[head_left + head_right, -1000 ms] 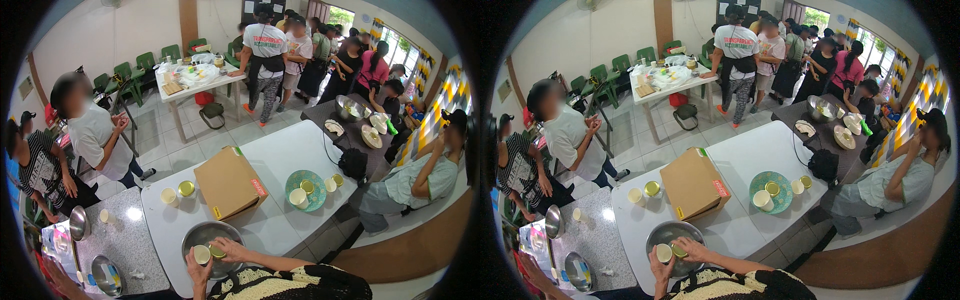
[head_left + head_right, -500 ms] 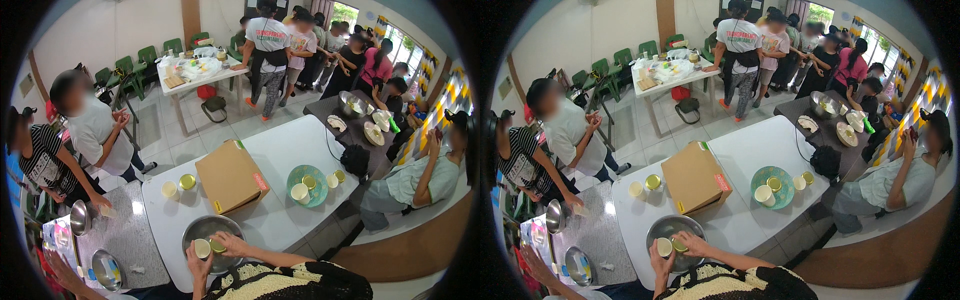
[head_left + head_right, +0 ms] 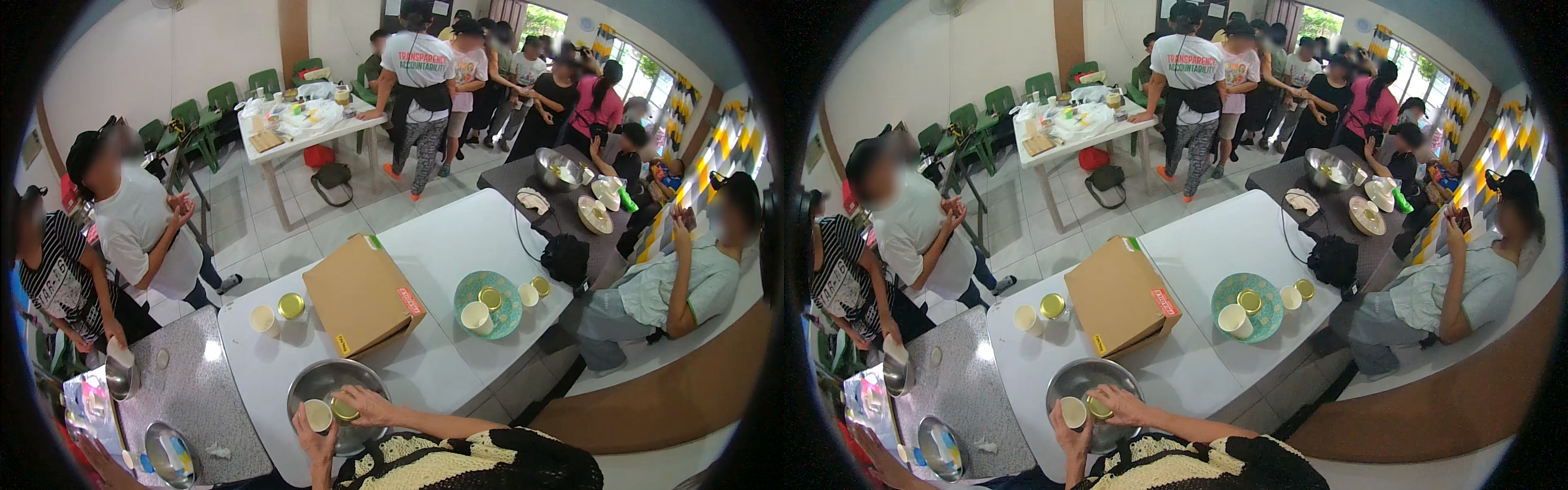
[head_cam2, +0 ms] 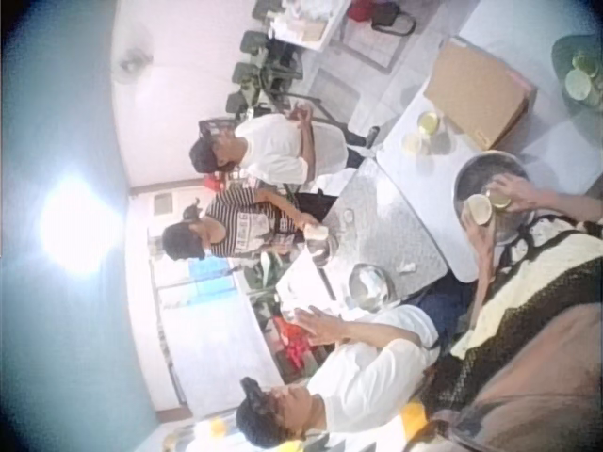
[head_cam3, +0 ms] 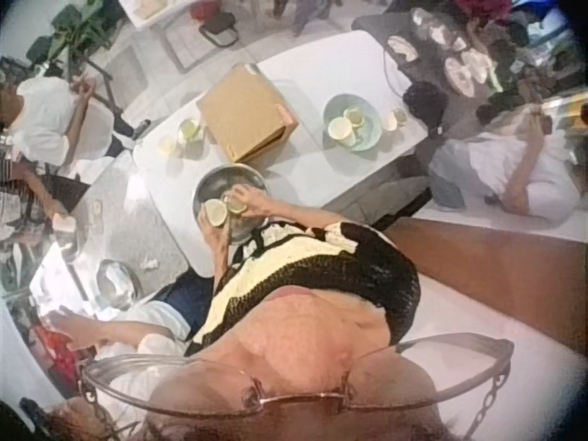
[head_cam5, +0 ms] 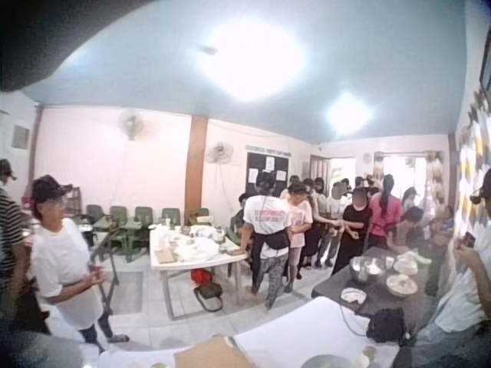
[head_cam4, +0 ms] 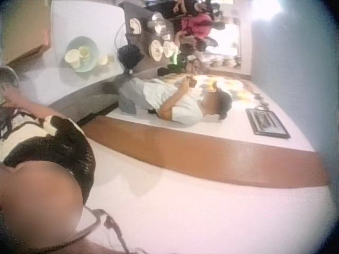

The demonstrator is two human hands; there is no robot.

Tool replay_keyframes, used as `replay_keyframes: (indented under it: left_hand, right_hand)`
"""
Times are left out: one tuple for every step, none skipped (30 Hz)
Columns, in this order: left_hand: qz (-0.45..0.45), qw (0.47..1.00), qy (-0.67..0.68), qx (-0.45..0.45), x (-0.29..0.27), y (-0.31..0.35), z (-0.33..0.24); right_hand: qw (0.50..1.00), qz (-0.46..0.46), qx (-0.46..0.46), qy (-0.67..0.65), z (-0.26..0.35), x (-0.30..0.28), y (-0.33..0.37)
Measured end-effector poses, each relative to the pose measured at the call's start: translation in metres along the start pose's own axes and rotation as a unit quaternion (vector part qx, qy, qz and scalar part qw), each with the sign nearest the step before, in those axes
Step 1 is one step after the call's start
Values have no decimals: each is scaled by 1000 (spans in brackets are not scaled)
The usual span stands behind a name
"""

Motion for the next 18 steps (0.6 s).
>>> replay_keyframes:
  left_hand:
    - [-14,1000,9,-4,0,1,3]
    - [-27,999,16,-8,-2,2,4]
    - [-36,999,29,-9,-3,1,5]
    - [-45,998,35,-15,-4,0,6]
    - [-54,998,36,-25,-10,-1,4]
    - [-62,997,37,-35,-16,-2,2]
    - [-64,997,36,-35,-21,-4,-2]
    - [-66,997,34,-33,-27,-7,-8]
    - [-67,997,32,-31,-32,-9,-12]
    - [-61,998,26,-10,-37,-10,-18]
    - [-55,998,22,11,-40,-12,-23]
    - [-49,998,17,32,-42,-13,-27]
    - [-62,998,6,29,-47,-13,-24]
    - [-76,997,-4,26,-52,-16,-19]
    - [-90,996,-14,23,-57,-18,-14]
    - [-105,994,-29,17,-61,-20,-11]
    - [-120,992,-45,14,-67,-25,-10]
    - [-135,989,-61,10,-71,-28,-12]
  right_hand:
    - [1000,-7,8,-10,1,-1,0]
    - [1000,-13,17,-21,3,-2,0]
    - [998,-52,-3,-34,7,-8,0]
    - [998,-46,10,-40,5,-11,-1]
    - [998,-36,21,-49,9,-15,-2]
    - [997,-26,33,-58,10,-19,-4]
    - [997,-32,42,-50,9,-21,-5]
    - [997,-40,51,-42,8,-24,-6]
    - [996,-48,59,-34,7,-26,-7]
    - [997,-43,59,-38,8,-26,-6]
    - [997,-39,60,-41,8,-27,-5]
    - [997,-34,60,-44,9,-27,-4]
    - [996,-36,48,-59,11,-28,-3]
    - [996,-38,36,-72,13,-28,-2]
    - [995,-41,25,-84,14,-28,-1]
    - [996,-36,31,-74,12,-24,1]
    - [997,-33,37,-63,11,-20,1]
    - [997,-30,43,-52,8,-17,1]
Point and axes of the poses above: each hand's wrist, its own y-axis away from the middle knuckle, its own x-axis out of the palm, z = x × y, the point moved 7 cm from there along -y, towards the middle knuckle, and after that the axes turned 7 degrees about x, right-handed, at the moved point
